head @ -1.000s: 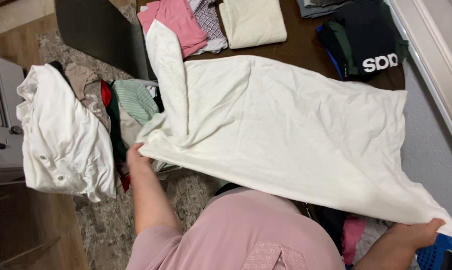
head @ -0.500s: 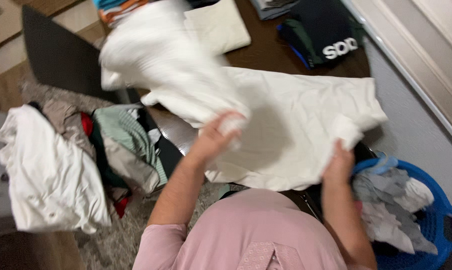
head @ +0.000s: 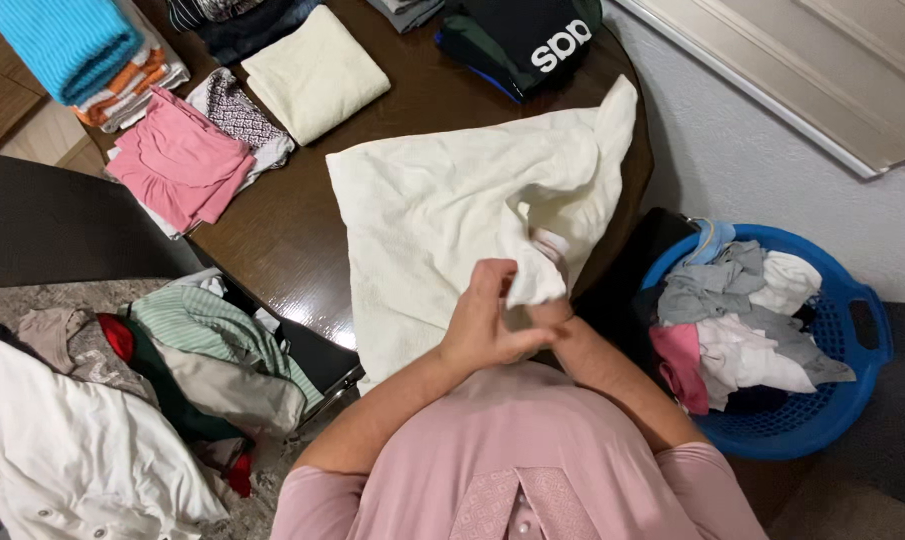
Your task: The person takes items of clothing and a towel from a basket, spreads them on a table, and folds them by hand into neat rectangles.
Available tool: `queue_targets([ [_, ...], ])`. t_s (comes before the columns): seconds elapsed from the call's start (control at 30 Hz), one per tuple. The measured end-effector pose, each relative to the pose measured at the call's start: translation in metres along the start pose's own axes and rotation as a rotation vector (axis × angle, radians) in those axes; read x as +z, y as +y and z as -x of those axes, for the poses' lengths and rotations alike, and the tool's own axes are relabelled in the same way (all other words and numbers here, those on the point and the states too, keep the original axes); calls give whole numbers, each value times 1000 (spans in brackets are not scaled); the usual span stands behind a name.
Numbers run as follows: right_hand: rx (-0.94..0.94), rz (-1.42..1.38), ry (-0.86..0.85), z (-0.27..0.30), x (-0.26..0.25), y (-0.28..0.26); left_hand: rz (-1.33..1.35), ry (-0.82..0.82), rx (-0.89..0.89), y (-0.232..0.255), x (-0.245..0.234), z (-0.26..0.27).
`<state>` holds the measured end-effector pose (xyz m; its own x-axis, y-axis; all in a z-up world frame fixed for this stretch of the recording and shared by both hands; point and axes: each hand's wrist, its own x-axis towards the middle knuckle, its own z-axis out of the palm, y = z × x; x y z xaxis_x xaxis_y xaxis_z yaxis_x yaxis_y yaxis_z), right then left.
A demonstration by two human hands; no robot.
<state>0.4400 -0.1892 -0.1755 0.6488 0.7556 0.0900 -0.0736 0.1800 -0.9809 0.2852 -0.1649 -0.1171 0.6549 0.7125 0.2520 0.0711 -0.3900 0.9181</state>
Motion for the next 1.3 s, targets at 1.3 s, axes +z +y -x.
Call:
queue_targets([
  [1.3,-293,25,-362,27,-22,-79,640,197,-122,6,12,-20],
])
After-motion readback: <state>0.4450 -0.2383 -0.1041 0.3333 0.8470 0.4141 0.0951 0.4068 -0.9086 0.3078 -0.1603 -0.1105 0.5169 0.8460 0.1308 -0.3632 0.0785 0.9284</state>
